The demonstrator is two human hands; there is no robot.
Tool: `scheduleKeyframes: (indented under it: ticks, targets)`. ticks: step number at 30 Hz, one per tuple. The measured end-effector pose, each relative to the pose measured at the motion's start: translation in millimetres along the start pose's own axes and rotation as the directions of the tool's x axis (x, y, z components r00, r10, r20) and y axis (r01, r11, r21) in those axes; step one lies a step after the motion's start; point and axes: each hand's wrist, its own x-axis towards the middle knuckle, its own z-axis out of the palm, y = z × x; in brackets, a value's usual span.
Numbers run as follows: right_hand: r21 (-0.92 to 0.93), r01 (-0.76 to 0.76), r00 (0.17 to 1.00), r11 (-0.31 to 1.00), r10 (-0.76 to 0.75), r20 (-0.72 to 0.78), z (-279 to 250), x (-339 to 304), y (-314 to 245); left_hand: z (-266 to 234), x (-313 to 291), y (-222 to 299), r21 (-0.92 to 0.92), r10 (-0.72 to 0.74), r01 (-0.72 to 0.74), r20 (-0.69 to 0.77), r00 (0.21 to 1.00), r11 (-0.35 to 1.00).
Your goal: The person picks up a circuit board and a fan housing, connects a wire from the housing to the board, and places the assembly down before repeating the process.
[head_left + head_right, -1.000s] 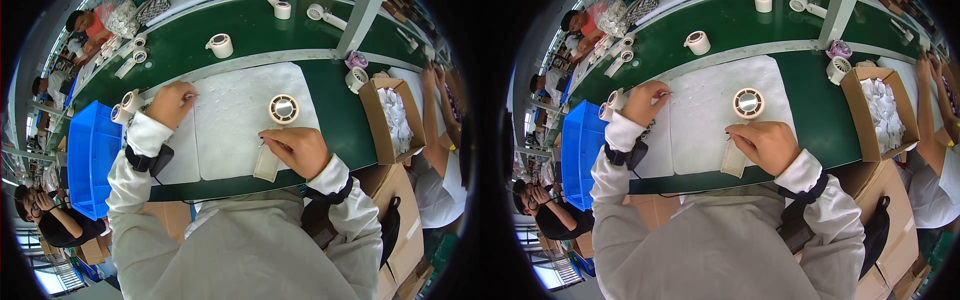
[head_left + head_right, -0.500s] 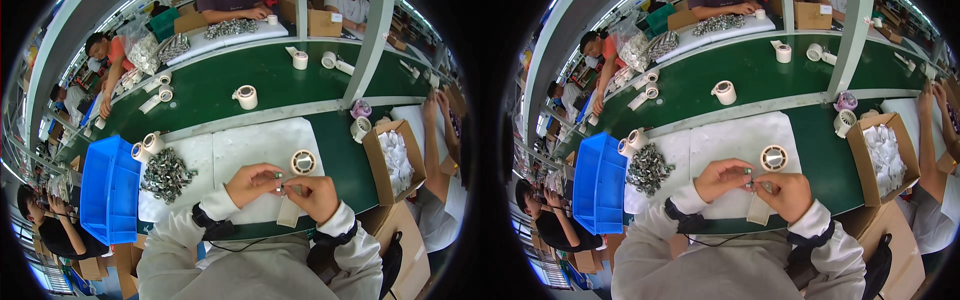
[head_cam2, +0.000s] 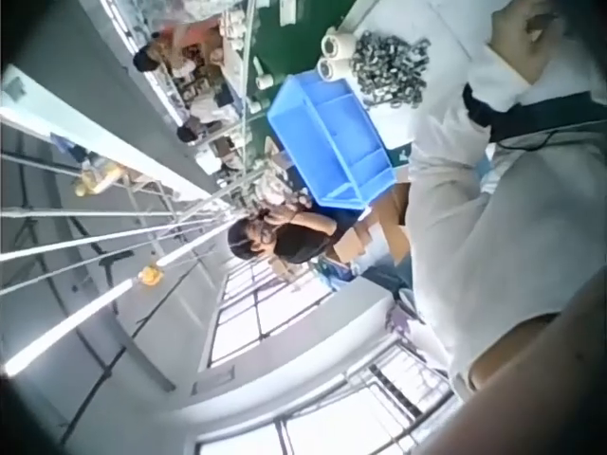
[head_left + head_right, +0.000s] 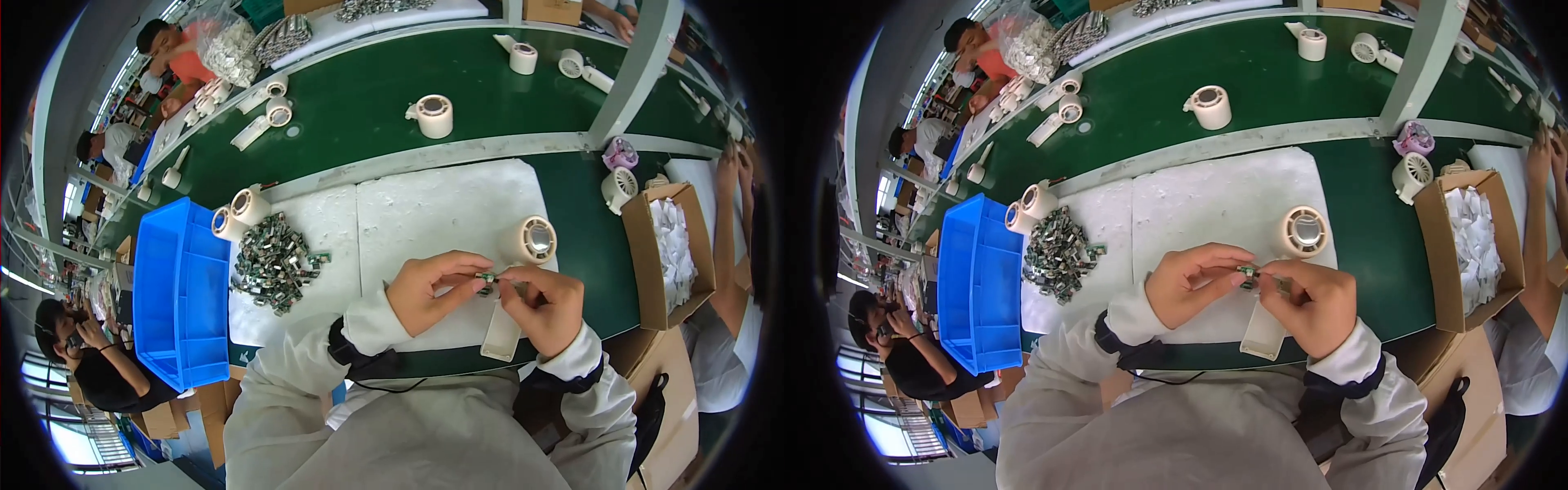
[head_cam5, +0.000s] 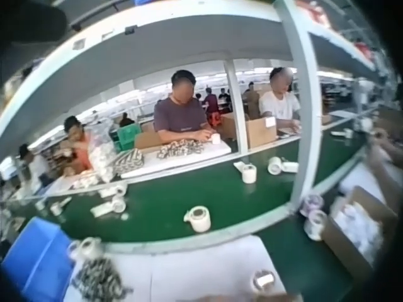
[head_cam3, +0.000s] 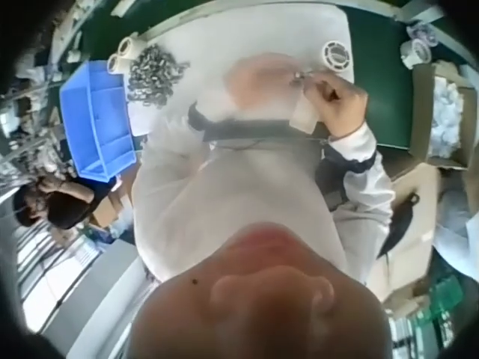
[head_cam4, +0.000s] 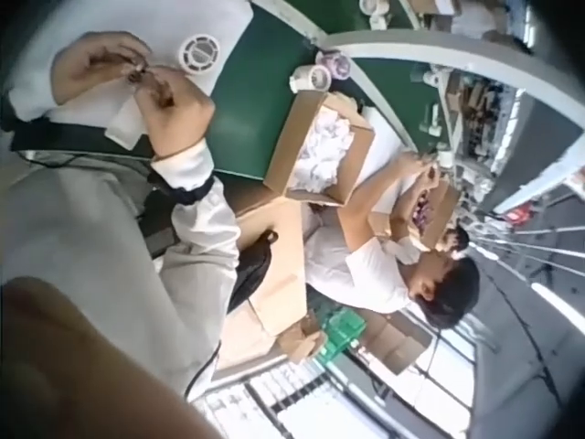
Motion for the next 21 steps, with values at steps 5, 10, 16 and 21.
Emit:
scheduleKeyframes:
  ticks: [5,10,16,21]
  targets:
    - [-0.066,0.0,1.0,0.998,0.002,0.017,-6.9,-2.1,-0.4,3.3,3.1,1.1,-0.037,-0.053,0.053,-0.014,0.998,0.998]
    - [-0.055,0.017,1.0,0.998,-0.016,0.026,-4.2,1.0,4.0,-0.4,4.3,1.1,-0.034,0.017,-0.017,-0.01,1.0,0.999]
    - [0.009,0.03,0.999,0.999,-0.031,0.045,-6.9,0.1,8.0,-1.1,5.4,-1.5,-0.039,0.076,-0.076,0.007,0.997,0.996]
    - [0.04,-0.016,0.998,0.999,0.013,0.057,-4.8,-3.1,3.5,-3.5,2.8,-1.5,-0.1,0.07,-0.066,0.039,0.997,0.993]
